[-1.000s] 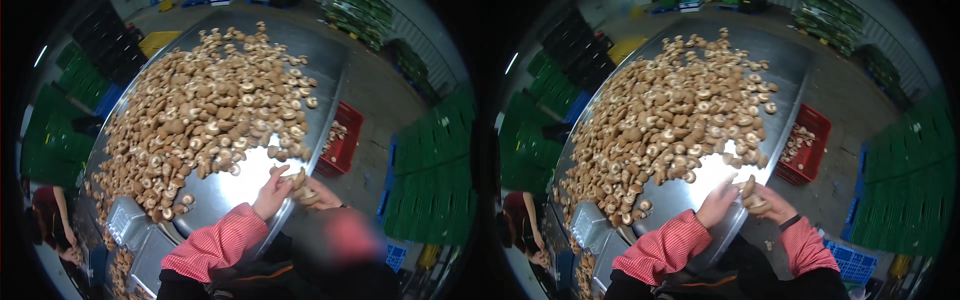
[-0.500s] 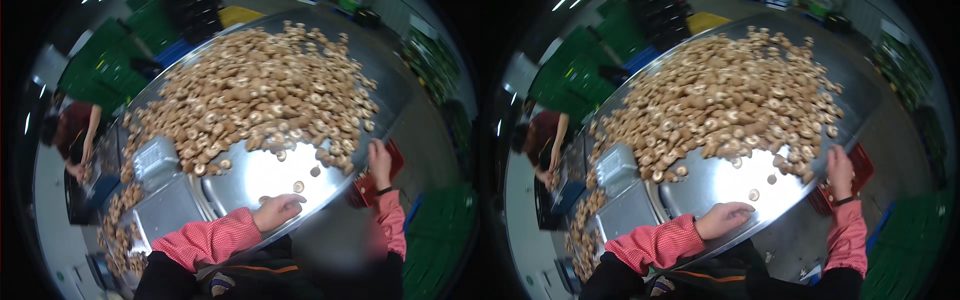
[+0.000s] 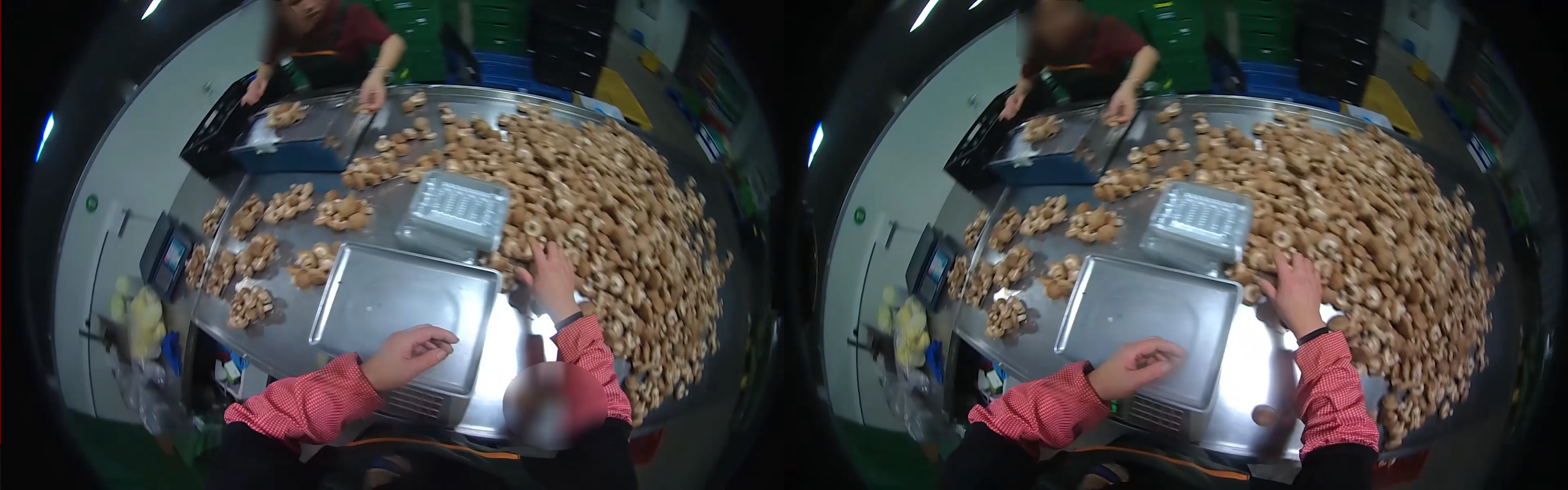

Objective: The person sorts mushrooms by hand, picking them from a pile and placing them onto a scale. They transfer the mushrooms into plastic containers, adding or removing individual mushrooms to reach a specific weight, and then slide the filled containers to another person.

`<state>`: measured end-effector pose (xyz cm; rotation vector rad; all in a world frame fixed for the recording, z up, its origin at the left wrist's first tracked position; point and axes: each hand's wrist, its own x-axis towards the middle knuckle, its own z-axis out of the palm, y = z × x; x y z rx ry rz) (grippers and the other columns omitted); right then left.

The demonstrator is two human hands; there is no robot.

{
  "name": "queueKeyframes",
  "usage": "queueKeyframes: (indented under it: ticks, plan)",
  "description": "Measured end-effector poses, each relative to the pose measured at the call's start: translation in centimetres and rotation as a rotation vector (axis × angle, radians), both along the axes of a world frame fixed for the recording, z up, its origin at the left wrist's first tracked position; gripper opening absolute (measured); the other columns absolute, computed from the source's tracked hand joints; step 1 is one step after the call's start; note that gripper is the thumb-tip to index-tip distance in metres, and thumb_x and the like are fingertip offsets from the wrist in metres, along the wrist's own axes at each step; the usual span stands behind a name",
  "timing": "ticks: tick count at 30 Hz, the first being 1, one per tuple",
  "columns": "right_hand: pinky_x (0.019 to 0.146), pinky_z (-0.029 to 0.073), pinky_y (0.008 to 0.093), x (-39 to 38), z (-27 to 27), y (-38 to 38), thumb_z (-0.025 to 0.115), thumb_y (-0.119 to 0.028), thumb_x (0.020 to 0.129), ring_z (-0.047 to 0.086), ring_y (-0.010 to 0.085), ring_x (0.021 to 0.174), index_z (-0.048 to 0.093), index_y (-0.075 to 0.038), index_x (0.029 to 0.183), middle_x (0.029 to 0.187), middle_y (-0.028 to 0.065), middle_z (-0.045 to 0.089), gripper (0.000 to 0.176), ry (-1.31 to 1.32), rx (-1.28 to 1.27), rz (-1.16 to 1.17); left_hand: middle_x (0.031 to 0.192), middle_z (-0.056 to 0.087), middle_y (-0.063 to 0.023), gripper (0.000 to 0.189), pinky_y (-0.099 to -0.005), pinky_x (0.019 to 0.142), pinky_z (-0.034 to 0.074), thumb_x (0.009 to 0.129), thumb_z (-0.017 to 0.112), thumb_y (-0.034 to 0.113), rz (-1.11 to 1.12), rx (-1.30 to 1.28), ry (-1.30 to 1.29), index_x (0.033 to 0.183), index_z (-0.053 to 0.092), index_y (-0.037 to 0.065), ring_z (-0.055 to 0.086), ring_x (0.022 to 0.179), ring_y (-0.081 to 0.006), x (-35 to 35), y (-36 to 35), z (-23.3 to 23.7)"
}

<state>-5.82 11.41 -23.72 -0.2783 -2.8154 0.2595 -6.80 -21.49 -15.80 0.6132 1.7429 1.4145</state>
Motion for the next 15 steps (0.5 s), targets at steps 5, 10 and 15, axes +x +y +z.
queueKeyframes:
  ticks: [5,10,15]
  plan:
    - [0.09,0.041,0.0468,-1.0,-5.1,-1.0,0.068,-0.045,0.082,0.047,0.0313,0.117,0.054,-0.015,0.134,0.122,0.0128,0.052,0.061,-0.217,0.209,-0.11,0.099,0.064,-0.0047,0.022,-0.0269,0.083,0.051,0.098,0.056,0.009,0.352,0.124,0.025,0.118,0.061,-0.001,0.061,0.089,-0.0123,-6.2,-8.0,-1.5]
    - [0.086,0.044,0.0517,3.5,-5.7,-0.7,0.064,-0.04,0.088,0.051,0.0345,0.113,0.057,-0.012,0.129,0.118,0.0143,0.053,0.05,-0.234,0.241,-0.153,0.097,0.066,-0.0059,0.018,-0.0268,0.08,0.052,0.098,0.054,0.007,0.605,0.173,0.099,0.113,0.062,-0.001,0.061,0.084,-0.0114,-13.8,-13.4,-4.6]
    - [0.081,0.047,0.048,4.1,-1.8,-1.8,0.068,-0.028,0.085,0.056,0.0354,0.103,0.064,-0.008,0.111,0.113,0.0149,0.057,0.033,-0.361,0.15,-0.316,0.089,0.066,-0.0022,0.016,-0.0232,0.076,0.051,0.098,0.055,0.006,0.722,0.064,0.102,0.11,0.064,0.001,0.061,0.08,-0.0084,-20.8,-16.0,-7.4]
